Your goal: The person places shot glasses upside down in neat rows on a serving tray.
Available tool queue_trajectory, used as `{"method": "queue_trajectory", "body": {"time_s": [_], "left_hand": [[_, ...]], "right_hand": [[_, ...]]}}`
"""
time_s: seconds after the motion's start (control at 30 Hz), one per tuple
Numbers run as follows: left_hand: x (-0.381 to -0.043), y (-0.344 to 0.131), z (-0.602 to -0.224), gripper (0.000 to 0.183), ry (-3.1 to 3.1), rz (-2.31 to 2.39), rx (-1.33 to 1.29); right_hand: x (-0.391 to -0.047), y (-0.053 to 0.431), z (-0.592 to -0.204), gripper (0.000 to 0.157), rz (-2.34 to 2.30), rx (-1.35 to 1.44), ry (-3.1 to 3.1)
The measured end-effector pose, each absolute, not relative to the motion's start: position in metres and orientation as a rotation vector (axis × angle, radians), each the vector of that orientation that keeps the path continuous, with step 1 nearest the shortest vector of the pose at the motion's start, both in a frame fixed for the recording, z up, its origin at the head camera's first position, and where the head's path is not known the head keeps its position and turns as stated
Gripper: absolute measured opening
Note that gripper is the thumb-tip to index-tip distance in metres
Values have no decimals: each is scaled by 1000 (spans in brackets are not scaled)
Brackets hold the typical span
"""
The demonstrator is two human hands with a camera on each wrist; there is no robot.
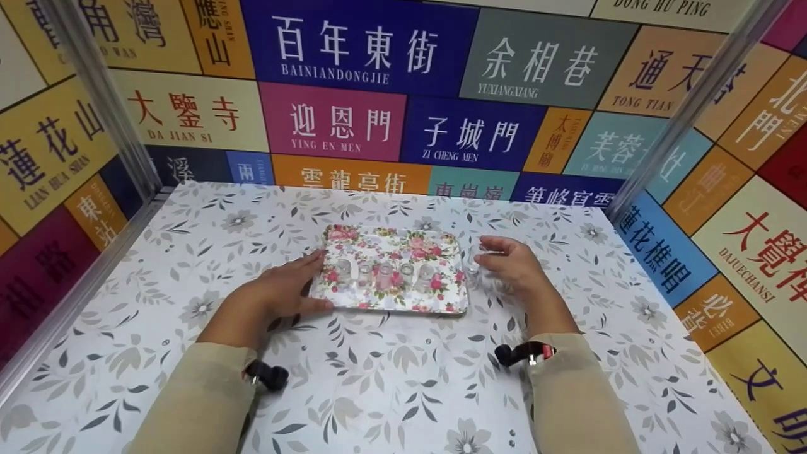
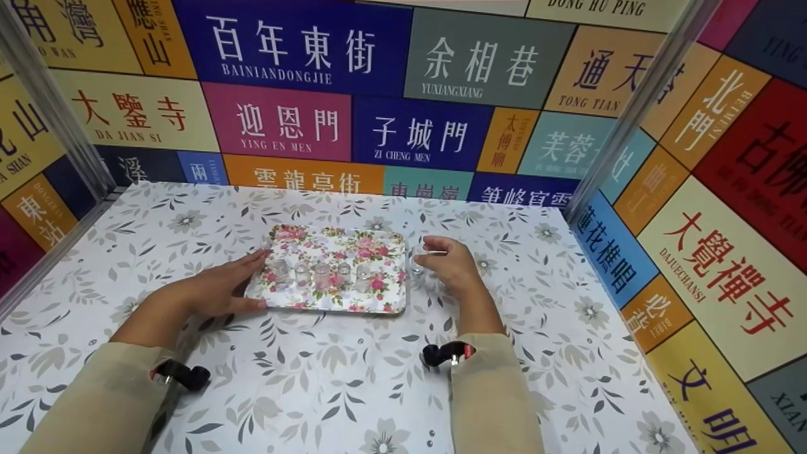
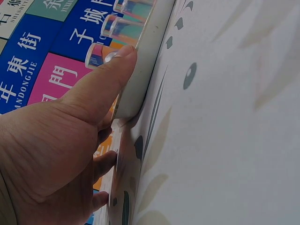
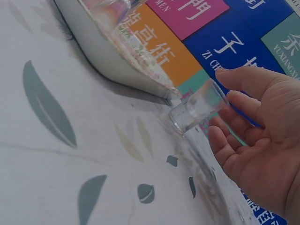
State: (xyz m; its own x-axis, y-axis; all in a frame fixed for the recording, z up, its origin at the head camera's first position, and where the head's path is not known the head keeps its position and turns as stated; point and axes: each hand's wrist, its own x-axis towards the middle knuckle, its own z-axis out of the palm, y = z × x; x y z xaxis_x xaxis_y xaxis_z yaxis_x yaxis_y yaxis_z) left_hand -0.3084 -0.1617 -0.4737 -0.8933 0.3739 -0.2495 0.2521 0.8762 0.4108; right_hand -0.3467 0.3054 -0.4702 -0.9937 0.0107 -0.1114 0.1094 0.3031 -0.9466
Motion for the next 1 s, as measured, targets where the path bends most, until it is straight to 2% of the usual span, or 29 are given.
{"method": "queue_trajectory", "body": {"time_s": [0.17,0.5,1.0], "left_hand": [[-309,-162,-474,104,2721,542,483],[-310,-162,-474,106,2716,542,479],[-309,-161,-473,107,2734,511,501]], "right_hand": [[-348,303,-478,64,-1672,110,2523],[-357,302,-491,51,-1437,103,2725],[-348,296,-477,49,-1629,193,2624]]}}
